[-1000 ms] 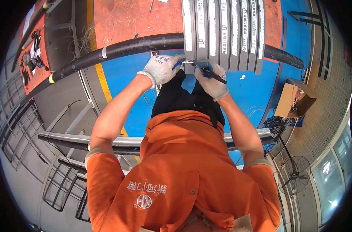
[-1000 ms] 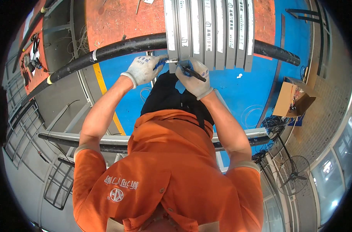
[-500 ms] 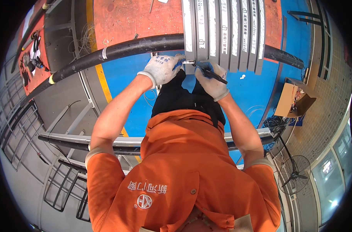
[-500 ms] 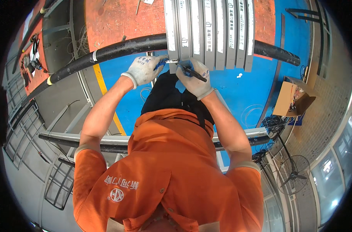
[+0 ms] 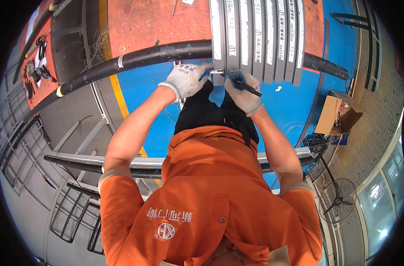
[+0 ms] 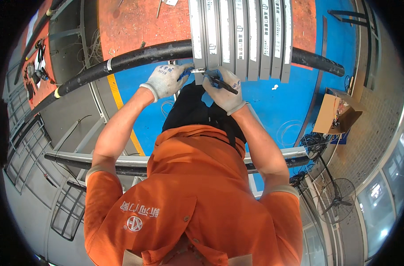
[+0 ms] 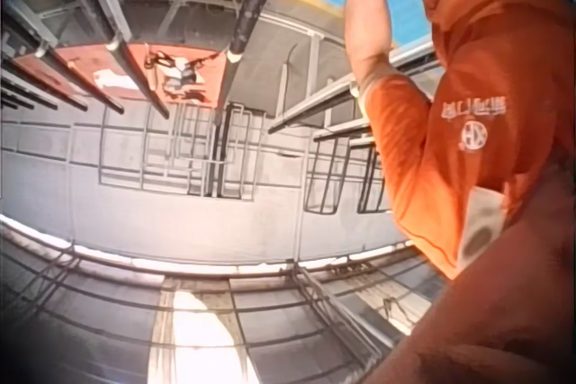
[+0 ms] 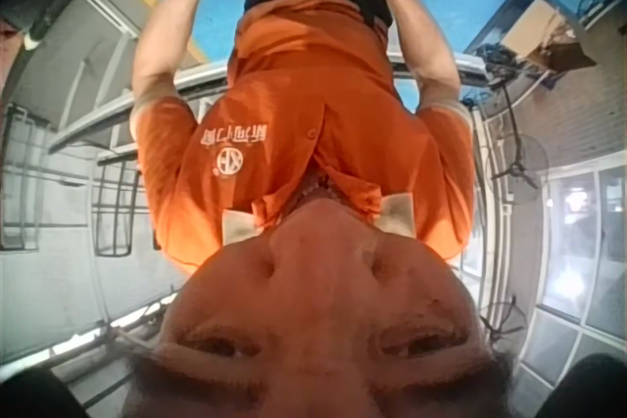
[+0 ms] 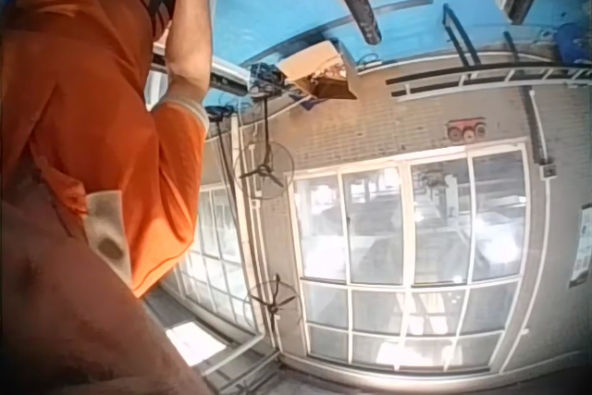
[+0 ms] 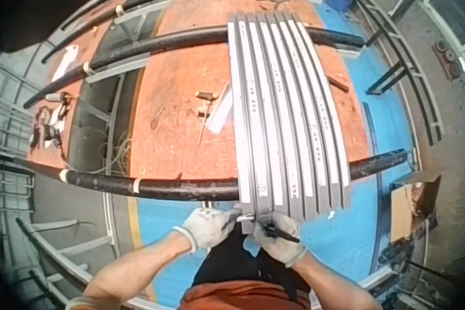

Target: Marking measurement lines on stacked metal components using a marker and a template.

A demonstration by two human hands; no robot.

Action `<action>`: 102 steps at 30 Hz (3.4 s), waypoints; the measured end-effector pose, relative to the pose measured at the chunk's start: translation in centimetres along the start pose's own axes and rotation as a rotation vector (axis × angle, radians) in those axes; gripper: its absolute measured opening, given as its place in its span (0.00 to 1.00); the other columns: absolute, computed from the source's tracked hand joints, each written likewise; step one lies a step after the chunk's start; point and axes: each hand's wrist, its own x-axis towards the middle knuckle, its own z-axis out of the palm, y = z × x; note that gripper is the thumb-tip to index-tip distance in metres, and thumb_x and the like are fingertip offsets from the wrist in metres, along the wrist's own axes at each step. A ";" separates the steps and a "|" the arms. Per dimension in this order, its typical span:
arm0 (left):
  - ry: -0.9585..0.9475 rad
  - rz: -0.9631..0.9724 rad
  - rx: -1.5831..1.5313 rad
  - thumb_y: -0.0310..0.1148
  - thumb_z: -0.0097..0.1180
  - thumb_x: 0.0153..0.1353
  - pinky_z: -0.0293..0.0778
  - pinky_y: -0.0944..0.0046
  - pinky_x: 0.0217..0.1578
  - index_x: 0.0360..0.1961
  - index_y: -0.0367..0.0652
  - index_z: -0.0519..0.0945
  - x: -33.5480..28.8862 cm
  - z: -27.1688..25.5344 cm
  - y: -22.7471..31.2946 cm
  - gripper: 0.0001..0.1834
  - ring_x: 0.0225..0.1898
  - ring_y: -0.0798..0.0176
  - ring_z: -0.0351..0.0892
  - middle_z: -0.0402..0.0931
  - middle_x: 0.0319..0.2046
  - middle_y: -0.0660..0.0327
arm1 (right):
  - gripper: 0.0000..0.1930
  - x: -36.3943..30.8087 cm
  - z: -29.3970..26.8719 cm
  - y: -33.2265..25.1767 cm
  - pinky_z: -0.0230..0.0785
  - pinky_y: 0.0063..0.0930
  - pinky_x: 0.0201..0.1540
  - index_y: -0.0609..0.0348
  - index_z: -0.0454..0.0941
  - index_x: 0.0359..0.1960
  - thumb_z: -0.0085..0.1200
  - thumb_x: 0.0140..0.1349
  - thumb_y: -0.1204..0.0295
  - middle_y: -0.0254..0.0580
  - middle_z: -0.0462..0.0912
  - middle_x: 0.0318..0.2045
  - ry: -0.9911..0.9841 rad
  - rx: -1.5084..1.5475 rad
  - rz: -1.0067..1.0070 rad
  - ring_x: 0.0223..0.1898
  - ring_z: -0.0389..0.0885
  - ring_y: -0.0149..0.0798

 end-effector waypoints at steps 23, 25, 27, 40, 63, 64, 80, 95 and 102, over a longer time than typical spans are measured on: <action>-0.040 -0.019 -0.011 0.38 0.50 0.75 0.82 0.47 0.49 0.70 0.44 0.74 -0.1 -0.7 0.4 0.25 0.45 0.41 0.88 0.87 0.43 0.43 | 0.07 -0.4 -0.1 0.3 0.76 0.27 0.32 0.65 0.84 0.42 0.65 0.63 0.79 0.40 0.87 0.28 0.007 0.109 0.093 0.28 0.83 0.27; -0.046 -0.028 -0.022 0.39 0.50 0.75 0.81 0.46 0.50 0.68 0.43 0.75 -0.1 -0.8 0.4 0.24 0.46 0.41 0.87 0.87 0.43 0.42 | 0.06 -0.6 -0.3 0.4 0.76 0.25 0.33 0.66 0.84 0.42 0.64 0.65 0.80 0.36 0.87 0.29 0.073 0.241 0.205 0.30 0.82 0.25; -0.047 -0.027 -0.023 0.39 0.50 0.75 0.81 0.46 0.51 0.68 0.43 0.75 0.0 -1.0 0.4 0.24 0.47 0.40 0.87 0.86 0.44 0.42 | 0.05 -0.9 -1.1 0.5 0.75 0.23 0.34 0.66 0.84 0.42 0.63 0.66 0.80 0.35 0.87 0.30 0.085 0.279 0.215 0.31 0.81 0.24; 0.075 0.005 -0.160 0.38 0.53 0.73 0.78 0.46 0.56 0.61 0.38 0.80 0.8 -1.6 2.4 0.21 0.54 0.38 0.83 0.84 0.52 0.42 | 0.06 -0.4 -4.3 -0.2 0.76 0.28 0.37 0.66 0.84 0.45 0.60 0.68 0.78 0.41 0.87 0.34 0.153 0.224 0.147 0.33 0.84 0.30; 0.061 -0.173 0.033 0.45 0.56 0.72 0.78 0.45 0.55 0.58 0.38 0.82 2.5 -1.2 4.0 0.23 0.52 0.40 0.85 0.86 0.47 0.43 | 0.23 3.5 -3.6 3.2 0.68 0.52 0.65 0.54 0.78 0.59 0.51 0.60 0.76 0.49 0.81 0.53 -0.222 -0.278 -0.353 0.59 0.75 0.57; 0.055 -0.185 0.029 0.46 0.57 0.72 0.79 0.45 0.55 0.58 0.39 0.83 2.4 -1.2 3.8 0.24 0.52 0.41 0.85 0.86 0.47 0.44 | 0.23 3.5 -3.5 3.2 0.67 0.52 0.65 0.54 0.79 0.59 0.52 0.60 0.76 0.49 0.81 0.53 -0.227 -0.259 -0.343 0.59 0.75 0.57; 0.096 -0.088 0.005 0.50 0.54 0.73 0.80 0.45 0.51 0.56 0.45 0.84 2.4 0.1 1.9 0.23 0.48 0.43 0.86 0.86 0.45 0.48 | 0.13 0.5 -5.2 1.1 0.78 0.32 0.43 0.63 0.83 0.55 0.58 0.71 0.78 0.50 0.87 0.43 0.030 0.202 -0.027 0.38 0.86 0.38; 0.157 -0.115 -0.013 0.48 0.57 0.72 0.80 0.50 0.48 0.54 0.40 0.85 2.0 0.8 2.3 0.23 0.46 0.44 0.86 0.86 0.43 0.48 | 0.11 -0.3 -2.4 1.8 0.74 0.26 0.30 0.62 0.86 0.44 0.68 0.59 0.78 0.37 0.84 0.25 0.155 0.055 -0.087 0.24 0.81 0.31; 0.128 -0.145 0.013 0.50 0.57 0.71 0.81 0.47 0.50 0.54 0.46 0.86 2.1 0.9 2.3 0.21 0.47 0.45 0.87 0.87 0.43 0.49 | 0.11 -0.4 -2.9 1.4 0.79 0.30 0.37 0.64 0.85 0.44 0.68 0.59 0.76 0.45 0.87 0.31 0.063 0.059 -0.015 0.31 0.86 0.37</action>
